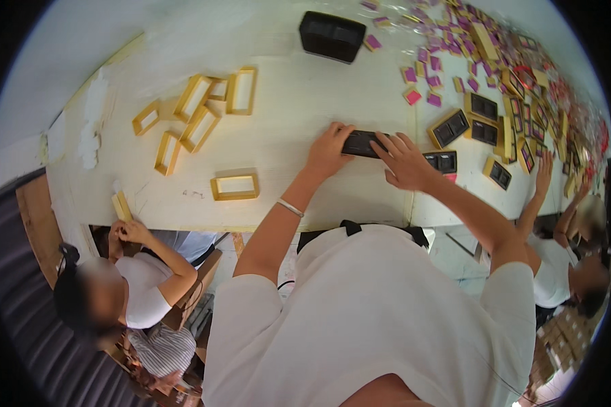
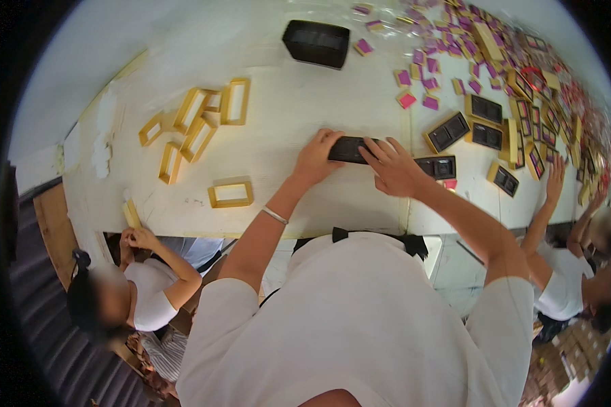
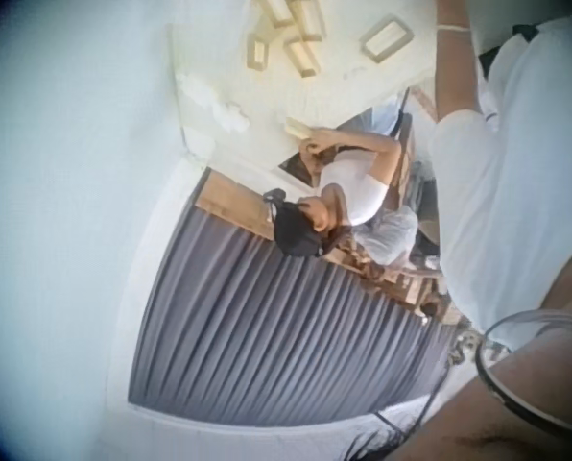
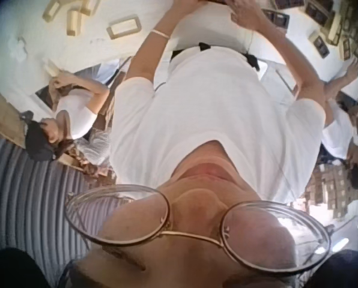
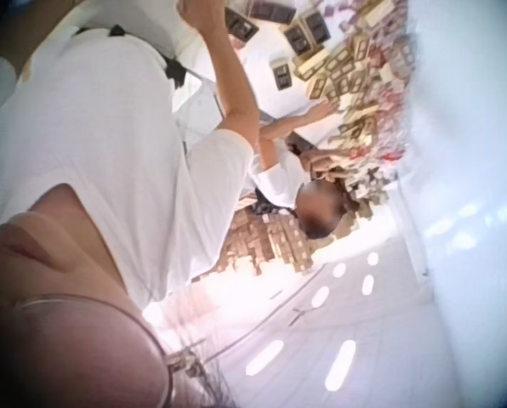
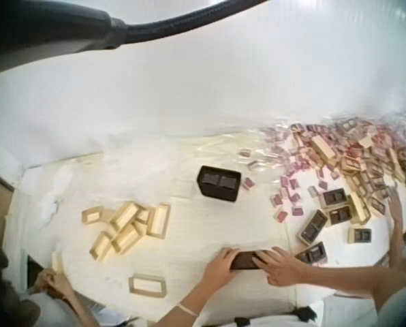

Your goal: The person assembles small cosmetic compacts by placing pink and purple inserts into black trays, then inserting the trays into gold frames. The person handles the components one at a time, repeatedly picking up inserts and trays, aligning them, and closing the compacts on a white worktable.

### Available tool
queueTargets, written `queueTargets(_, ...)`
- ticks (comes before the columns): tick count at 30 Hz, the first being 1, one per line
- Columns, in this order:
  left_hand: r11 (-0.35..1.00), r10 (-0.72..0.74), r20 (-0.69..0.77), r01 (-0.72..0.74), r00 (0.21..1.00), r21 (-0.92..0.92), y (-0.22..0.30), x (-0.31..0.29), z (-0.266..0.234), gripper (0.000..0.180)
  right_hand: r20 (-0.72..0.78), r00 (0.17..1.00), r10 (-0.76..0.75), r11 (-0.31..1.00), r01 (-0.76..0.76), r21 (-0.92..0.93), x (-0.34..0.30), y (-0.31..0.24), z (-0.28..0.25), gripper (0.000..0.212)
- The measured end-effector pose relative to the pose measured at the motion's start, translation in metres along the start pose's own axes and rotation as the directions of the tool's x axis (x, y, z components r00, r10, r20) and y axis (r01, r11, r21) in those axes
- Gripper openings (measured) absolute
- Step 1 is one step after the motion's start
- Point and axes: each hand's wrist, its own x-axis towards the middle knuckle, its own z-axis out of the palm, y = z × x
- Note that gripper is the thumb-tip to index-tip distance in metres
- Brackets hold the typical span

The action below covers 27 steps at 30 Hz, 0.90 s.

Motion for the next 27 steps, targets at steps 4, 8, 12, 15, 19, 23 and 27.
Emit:
queueTargets(4, 0.999, -0.002, -0.005, 0.002, 1.000, -0.038, 0.007, 0.006, 0.008, 0.062, -0.007, 0.980, 0.199, 0.966, -0.198, -0.167, -0.001, -0.010, 0.033, 0.083)
queueTargets(8, 0.999, -0.026, 0.024, 0.027, 0.999, -0.020, 0.012, 0.016, 0.018, 0.065, 0.023, 0.924, 0.381, 0.915, -0.373, -0.152, 0.005, -0.018, 0.038, 0.073)
queueTargets(12, 0.998, -0.041, -0.182, 0.051, 0.982, 0.048, 0.021, 0.031, 0.001, 0.070, -0.090, 0.920, 0.380, 0.840, -0.385, -0.383, -0.024, 0.036, 0.041, 0.060)
queueTargets(15, 0.936, -0.156, -0.579, 0.307, 0.801, 0.171, -0.031, 0.028, -0.043, 0.072, -0.148, 0.933, 0.329, 0.923, -0.351, -0.156, -0.036, 0.054, 0.005, 0.059)
queueTargets(19, 0.659, -0.436, -0.701, 0.730, 0.564, 0.178, -0.083, 0.005, -0.119, 0.076, -0.453, 0.855, 0.253, 0.966, -0.244, 0.080, 0.016, 0.048, -0.043, 0.058)
queueTargets(23, 0.726, -0.478, -0.625, 0.678, 0.617, 0.115, -0.101, 0.003, -0.119, 0.066, -0.644, 0.742, 0.186, 0.978, -0.203, 0.049, 0.128, 0.047, -0.076, 0.041)
queueTargets(27, 0.887, -0.336, -0.563, 0.454, 0.755, 0.080, -0.078, -0.011, -0.091, 0.059, -0.264, 0.926, 0.270, 0.947, -0.306, -0.103, 0.172, 0.062, -0.073, 0.009)
